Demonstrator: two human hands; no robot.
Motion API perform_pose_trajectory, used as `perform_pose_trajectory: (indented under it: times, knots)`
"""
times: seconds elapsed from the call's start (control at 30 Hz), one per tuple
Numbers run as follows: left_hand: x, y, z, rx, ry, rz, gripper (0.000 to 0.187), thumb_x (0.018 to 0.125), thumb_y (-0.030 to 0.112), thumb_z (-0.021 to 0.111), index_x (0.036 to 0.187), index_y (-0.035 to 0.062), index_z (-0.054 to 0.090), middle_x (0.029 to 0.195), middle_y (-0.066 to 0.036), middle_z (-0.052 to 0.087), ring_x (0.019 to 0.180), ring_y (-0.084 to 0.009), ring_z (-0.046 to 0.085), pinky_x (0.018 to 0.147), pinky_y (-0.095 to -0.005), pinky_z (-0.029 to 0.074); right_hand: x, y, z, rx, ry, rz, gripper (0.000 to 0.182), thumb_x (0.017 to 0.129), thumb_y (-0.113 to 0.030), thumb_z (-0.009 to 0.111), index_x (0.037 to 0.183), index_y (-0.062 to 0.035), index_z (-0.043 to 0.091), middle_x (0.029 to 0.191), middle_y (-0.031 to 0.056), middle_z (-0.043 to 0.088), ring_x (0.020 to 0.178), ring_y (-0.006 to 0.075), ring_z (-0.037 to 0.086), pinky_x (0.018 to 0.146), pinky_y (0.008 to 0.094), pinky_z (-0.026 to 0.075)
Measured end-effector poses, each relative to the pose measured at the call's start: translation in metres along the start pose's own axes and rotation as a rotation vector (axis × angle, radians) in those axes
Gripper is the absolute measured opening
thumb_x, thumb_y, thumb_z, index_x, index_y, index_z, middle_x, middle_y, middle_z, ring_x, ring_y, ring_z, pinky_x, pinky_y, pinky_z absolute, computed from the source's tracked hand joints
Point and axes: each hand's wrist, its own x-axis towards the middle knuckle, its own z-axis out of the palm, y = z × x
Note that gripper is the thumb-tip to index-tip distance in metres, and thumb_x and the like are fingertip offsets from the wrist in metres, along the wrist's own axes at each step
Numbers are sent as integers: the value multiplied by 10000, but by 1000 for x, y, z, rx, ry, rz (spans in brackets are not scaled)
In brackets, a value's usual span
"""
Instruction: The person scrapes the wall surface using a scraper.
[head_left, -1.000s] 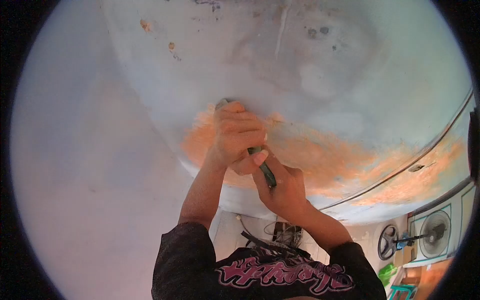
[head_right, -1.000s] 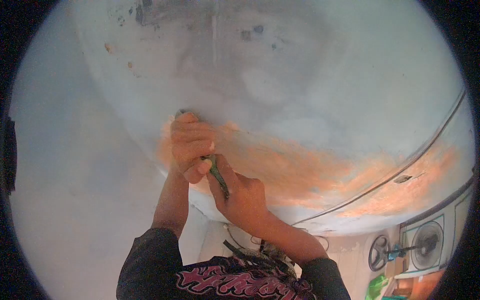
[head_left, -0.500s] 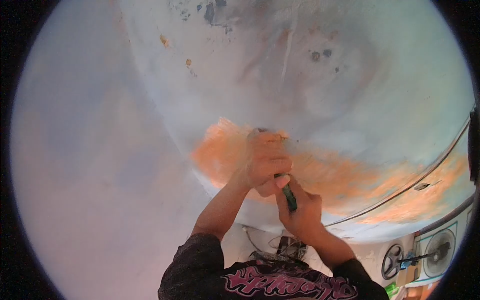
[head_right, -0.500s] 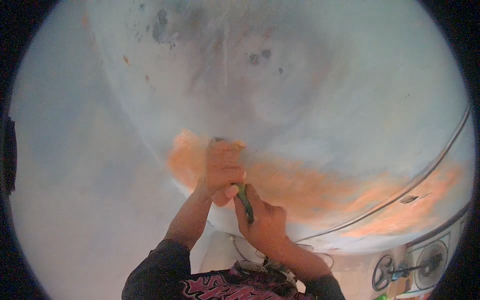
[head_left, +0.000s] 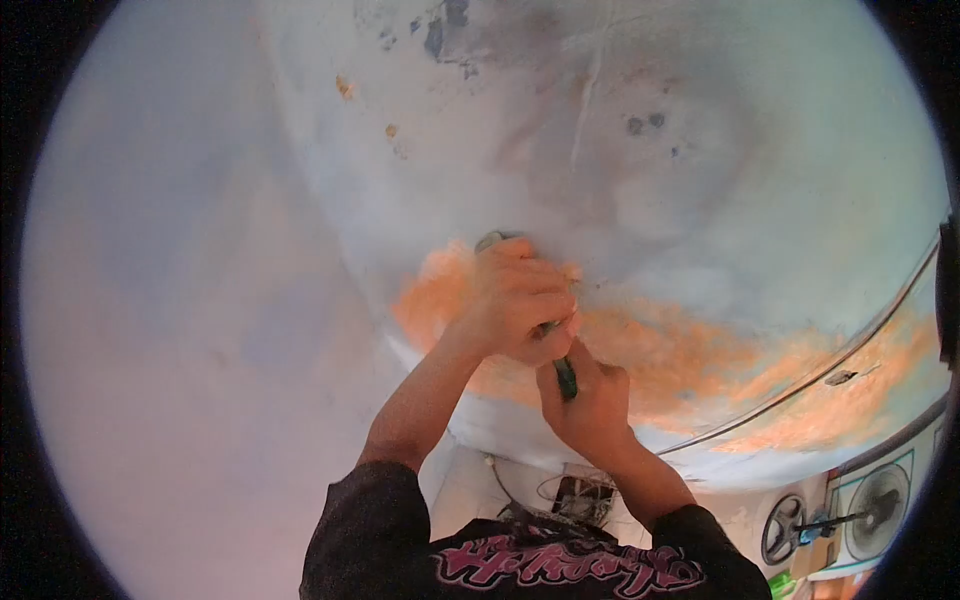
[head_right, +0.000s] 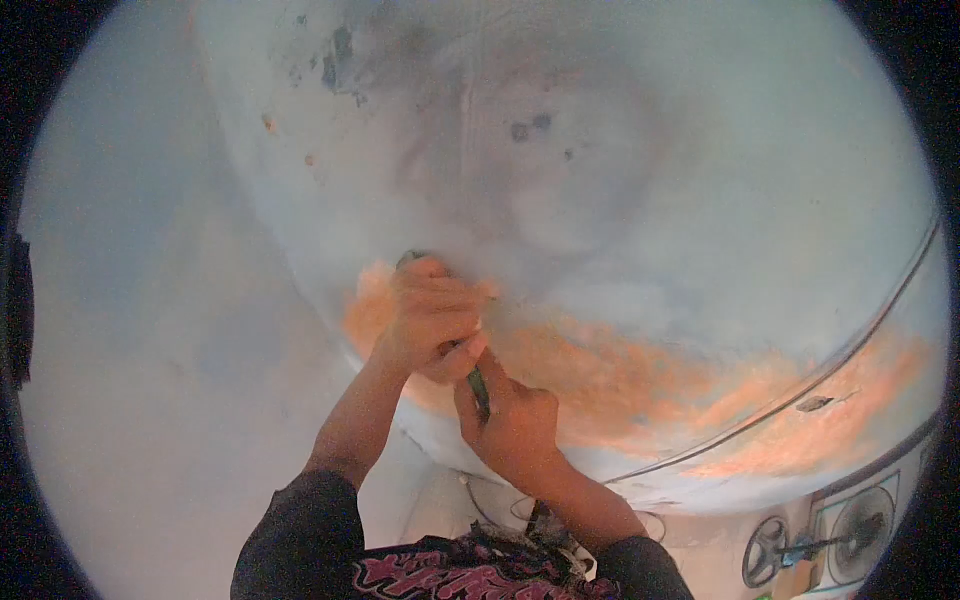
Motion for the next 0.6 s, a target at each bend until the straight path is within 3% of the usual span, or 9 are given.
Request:
perform_pose_trajectory:
  times: [0.03, 0.1, 0.23, 0.3, 0.37, 0.43, 0.5, 0.6]
  knots:
    - [2, 2, 5, -2, 6, 13, 90, 542, 169, 590, 513, 168, 504, 473, 11, 449, 454, -184, 451, 523, -327, 346, -3, -5, -11, -9, 11, -4, 435, 808, -203, 653, 1150, 43, 544, 544, 117, 571, 449, 284, 591, 411, 376, 446]
    - [-5, 12, 16, -269, 78, 46, 95, 525, 159, 595, 506, 170, 503, 477, 10, 455, 449, -186, 448, 522, -315, 343, -20, -16, -25, 41, -67, 95, 256, 801, -119, 638, 1018, 4, 580, 563, 153, 543, 502, 352, 584, 462, 374, 456]
    - [-3, 2, 28, -246, 98, 34, 102, 516, 159, 594, 497, 165, 494, 475, 10, 450, 445, -186, 446, 510, -312, 326, -18, 3, -10, -69, -19, 57, 439, 803, -184, 651, 1166, 31, 532, 549, 124, 574, 433, 281, 579, 410, 376, 442]
    - [7, -6, 1, -123, 83, 17, 109, 528, 170, 597, 494, 164, 494, 474, 6, 447, 440, -193, 442, 511, -316, 334, 4, -12, -7, -11, 26, 47, 269, 804, -103, 620, 1043, 13, 575, 596, 160, 569, 516, 352, 594, 471, 378, 464]
    - [2, 1, 5, -76, 62, 20, 119, 517, 176, 607, 493, 163, 491, 472, 6, 445, 432, -195, 432, 512, -316, 338, -7, -11, -14, 16, -12, 51, 257, 805, -102, 618, 1032, 13, 579, 604, 165, 571, 522, 353, 596, 475, 375, 466]
    - [-6, 18, 23, -87, 182, 107, 199, 567, 228, 626, 474, 149, 470, 454, 4, 453, 399, -169, 402, 468, -321, 251, -25, -5, -16, 36, -61, 30, 245, 807, -102, 615, 1021, 13, 584, 611, 170, 572, 527, 353, 597, 479, 372, 468]
    - [-9, 16, 33, -122, 165, 80, 157, 525, 189, 629, 480, 151, 483, 460, 6, 443, 407, -175, 407, 478, -318, 274, -34, 5, -16, -1, 26, -14, 444, 800, -152, 642, 1199, 5, 528, 538, 109, 560, 439, 271, 578, 403, 360, 435]
    - [7, -6, 18, -139, 131, 63, 139, 488, 147, 635, 483, 152, 495, 469, 9, 441, 416, -179, 415, 488, -316, 300, 3, 3, -10, -36, 51, -52, 450, 802, -143, 644, 1217, -14, 526, 530, 102, 554, 429, 266, 574, 405, 361, 440]
